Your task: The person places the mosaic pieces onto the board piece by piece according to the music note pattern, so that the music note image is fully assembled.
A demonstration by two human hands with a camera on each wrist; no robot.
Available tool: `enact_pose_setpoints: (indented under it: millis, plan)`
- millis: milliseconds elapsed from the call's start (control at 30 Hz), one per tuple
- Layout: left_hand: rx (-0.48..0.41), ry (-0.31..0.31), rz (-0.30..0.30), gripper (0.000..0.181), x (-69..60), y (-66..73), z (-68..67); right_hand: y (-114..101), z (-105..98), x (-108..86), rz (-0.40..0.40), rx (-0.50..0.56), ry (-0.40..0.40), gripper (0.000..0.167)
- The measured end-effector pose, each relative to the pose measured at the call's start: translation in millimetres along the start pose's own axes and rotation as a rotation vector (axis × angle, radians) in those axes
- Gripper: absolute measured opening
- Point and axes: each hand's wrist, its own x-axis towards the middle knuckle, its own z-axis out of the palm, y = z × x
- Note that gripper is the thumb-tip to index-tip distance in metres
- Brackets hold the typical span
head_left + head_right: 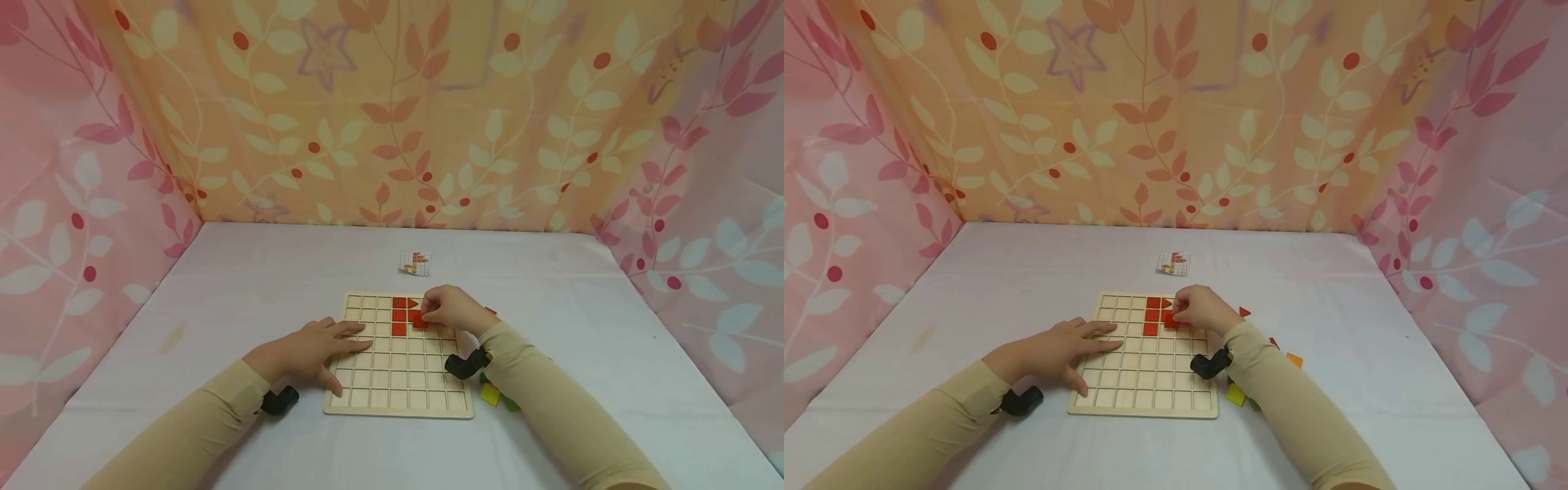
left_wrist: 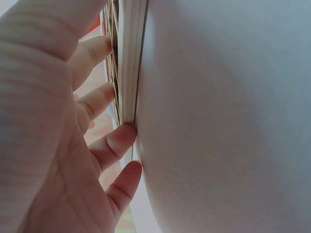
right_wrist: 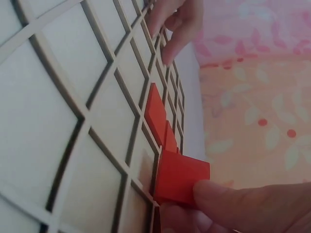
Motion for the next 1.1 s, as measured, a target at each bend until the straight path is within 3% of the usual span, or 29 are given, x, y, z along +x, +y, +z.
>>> enact_pose_setpoints:
  millis: [433,833,1100]
  plan:
    - [-0.012,-0.002,-0.005,0.092,-0.3,0.8,-0.6,-3.0,11.7,4.3,0.084,0.029,-0.038,0.011]
    - [-0.004,-0.009,-0.011,0.09,-0.5,2.4,-2.0,-5.3,12.4,2.6,0.068,-0.01,-0.027,0.013]
    - [-0.008,-0.01,-0.004,0.09,-1.5,3.1,-3.6,-3.1,10.3,1.2,0.077,-0.008,-0.054,0.001]
